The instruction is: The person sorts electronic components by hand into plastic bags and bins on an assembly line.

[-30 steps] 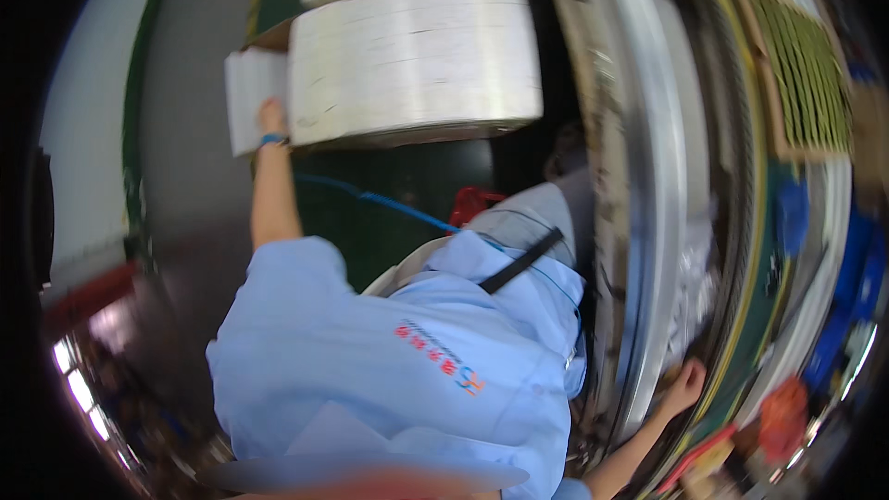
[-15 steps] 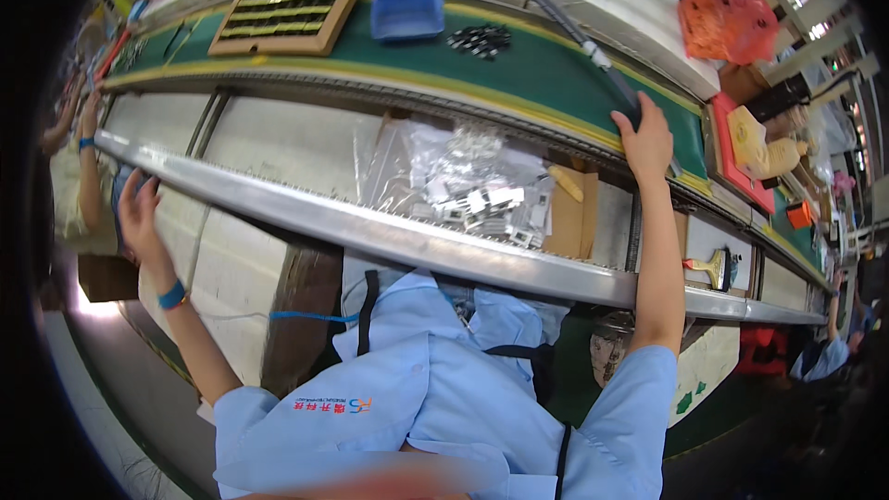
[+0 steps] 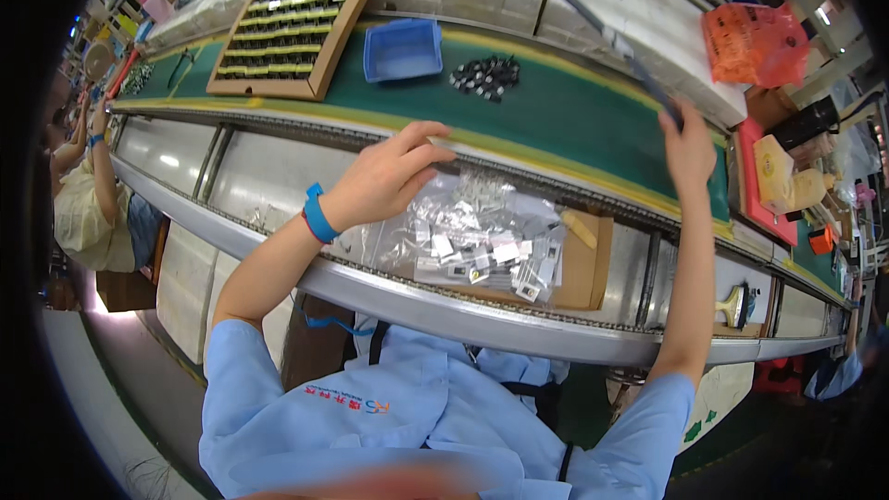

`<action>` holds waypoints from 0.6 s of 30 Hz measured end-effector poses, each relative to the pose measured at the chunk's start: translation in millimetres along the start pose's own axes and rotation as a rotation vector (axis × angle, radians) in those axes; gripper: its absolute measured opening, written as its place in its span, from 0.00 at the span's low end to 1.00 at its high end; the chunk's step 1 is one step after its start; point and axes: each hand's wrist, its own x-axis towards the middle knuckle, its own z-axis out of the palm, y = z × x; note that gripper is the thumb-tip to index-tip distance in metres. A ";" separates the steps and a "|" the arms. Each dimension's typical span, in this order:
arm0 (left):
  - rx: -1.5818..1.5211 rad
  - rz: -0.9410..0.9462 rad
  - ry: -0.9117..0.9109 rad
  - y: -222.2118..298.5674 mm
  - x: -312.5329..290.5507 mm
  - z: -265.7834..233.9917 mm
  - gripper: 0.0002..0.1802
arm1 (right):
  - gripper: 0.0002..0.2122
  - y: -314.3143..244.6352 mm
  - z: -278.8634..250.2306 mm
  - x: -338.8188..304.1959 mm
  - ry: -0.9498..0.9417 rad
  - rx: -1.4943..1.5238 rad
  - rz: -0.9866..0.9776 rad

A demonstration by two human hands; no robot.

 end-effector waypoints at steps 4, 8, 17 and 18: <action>-0.036 -0.038 0.013 -22.4 -4.0 4.8 0.10 | 0.18 -35.7 37.3 89.6 -0.108 -0.066 -0.069; -0.160 -0.168 0.055 -26.7 2.0 4.5 0.09 | 0.18 -38.1 97.9 149.9 -0.057 -0.131 -0.143; -0.097 -0.182 0.143 -32.0 -3.7 1.8 0.07 | 0.12 -166.2 70.2 45.1 0.107 0.279 -0.691; -0.082 -0.150 0.118 -29.8 -4.4 4.7 0.07 | 0.13 -181.5 65.9 29.8 -0.070 0.316 -0.677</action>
